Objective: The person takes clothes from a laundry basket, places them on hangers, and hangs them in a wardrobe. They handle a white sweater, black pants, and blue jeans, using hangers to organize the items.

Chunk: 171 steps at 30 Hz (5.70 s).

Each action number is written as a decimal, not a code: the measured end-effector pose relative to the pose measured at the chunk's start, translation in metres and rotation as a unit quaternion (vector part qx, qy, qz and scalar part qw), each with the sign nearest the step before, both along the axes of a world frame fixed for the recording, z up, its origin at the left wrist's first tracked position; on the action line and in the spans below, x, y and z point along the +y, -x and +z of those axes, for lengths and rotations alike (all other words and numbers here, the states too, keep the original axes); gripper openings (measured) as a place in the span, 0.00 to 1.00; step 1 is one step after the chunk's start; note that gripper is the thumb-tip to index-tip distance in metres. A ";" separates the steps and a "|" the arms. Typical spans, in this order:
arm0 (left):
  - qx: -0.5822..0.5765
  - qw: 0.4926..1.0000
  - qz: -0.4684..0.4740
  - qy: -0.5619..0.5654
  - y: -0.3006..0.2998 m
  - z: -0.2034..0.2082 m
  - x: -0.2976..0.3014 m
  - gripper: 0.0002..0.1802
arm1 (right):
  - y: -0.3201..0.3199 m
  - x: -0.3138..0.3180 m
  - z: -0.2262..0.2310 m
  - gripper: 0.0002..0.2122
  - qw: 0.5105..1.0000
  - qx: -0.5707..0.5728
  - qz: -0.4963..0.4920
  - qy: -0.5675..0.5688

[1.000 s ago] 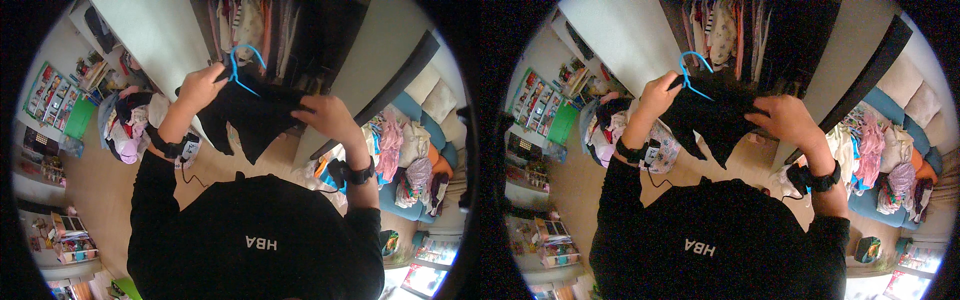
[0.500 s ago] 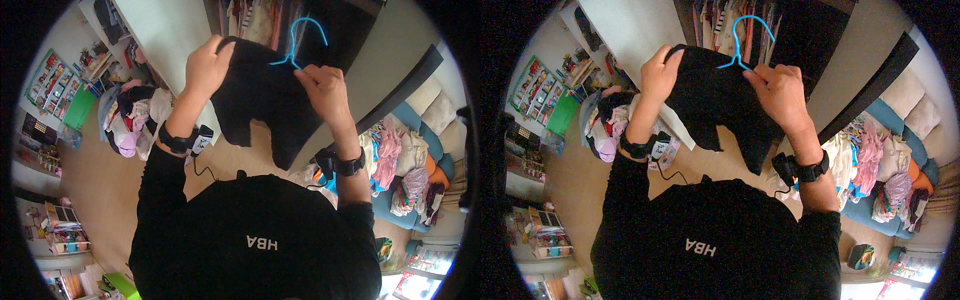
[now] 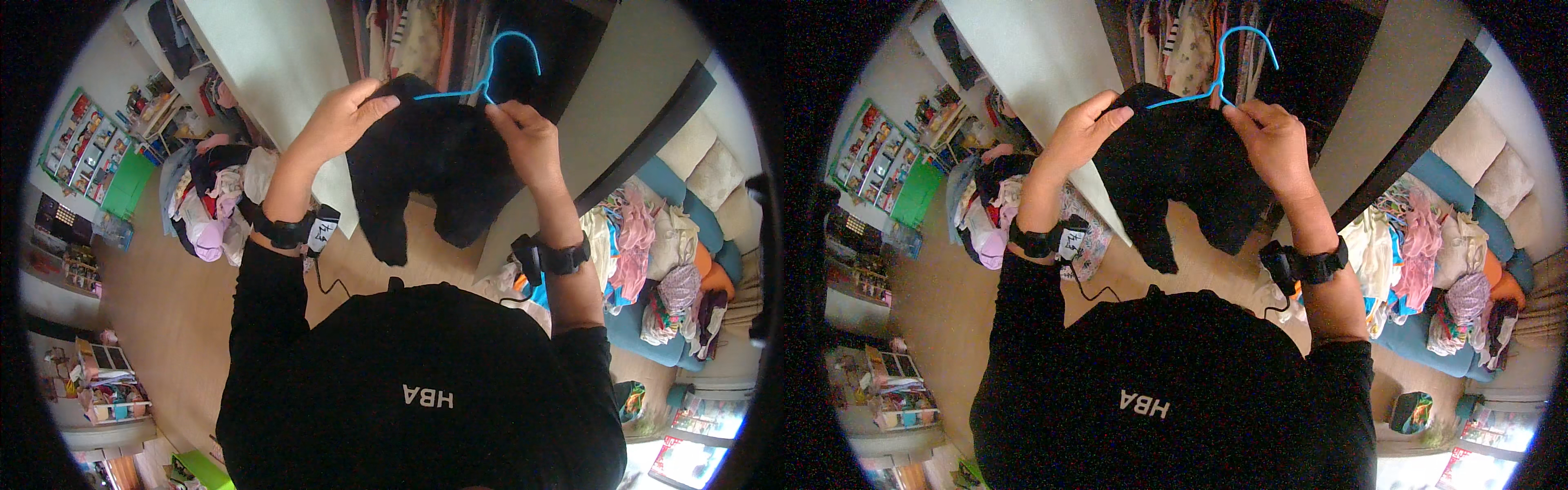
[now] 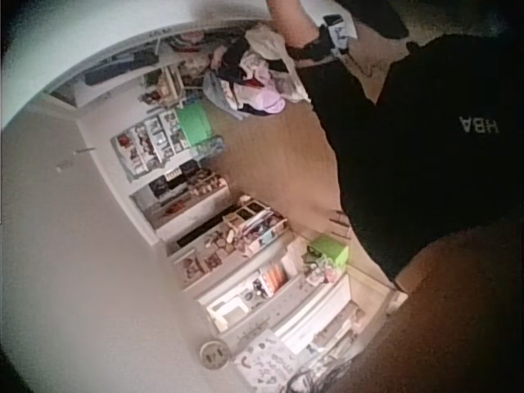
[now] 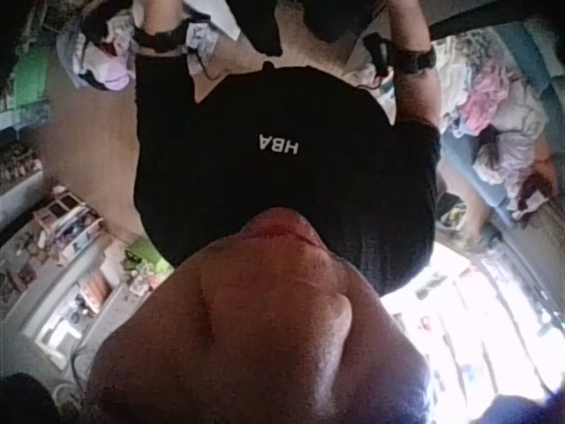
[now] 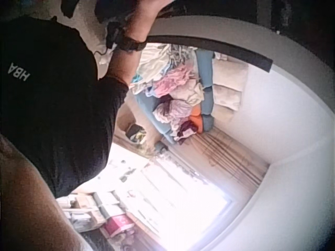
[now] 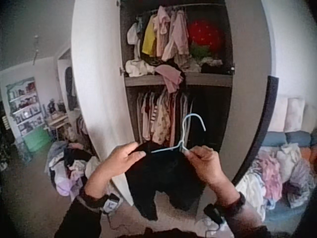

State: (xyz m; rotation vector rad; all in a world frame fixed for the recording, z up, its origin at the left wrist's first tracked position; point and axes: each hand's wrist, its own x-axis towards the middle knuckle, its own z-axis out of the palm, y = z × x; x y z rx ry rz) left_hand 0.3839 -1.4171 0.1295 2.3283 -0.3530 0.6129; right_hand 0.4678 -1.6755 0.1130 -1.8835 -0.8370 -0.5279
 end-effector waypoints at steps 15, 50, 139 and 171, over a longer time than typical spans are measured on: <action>-0.113 0.989 0.091 -0.021 0.005 -0.022 -0.012 0.16 | 0.000 0.004 0.030 0.12 0.973 -0.012 0.088 0.211; -0.094 0.972 0.104 0.189 -0.033 -0.043 0.058 0.24 | -0.040 0.041 0.037 0.14 0.962 0.182 0.198 0.043; 0.411 0.888 0.023 0.207 -0.212 -0.185 0.170 0.15 | -0.645 0.019 -0.026 0.22 0.929 -0.139 -0.341 -0.022; 0.422 0.832 0.283 0.222 -0.016 -0.202 0.184 0.17 | -0.595 0.122 -0.177 0.19 0.953 -0.121 -0.257 0.105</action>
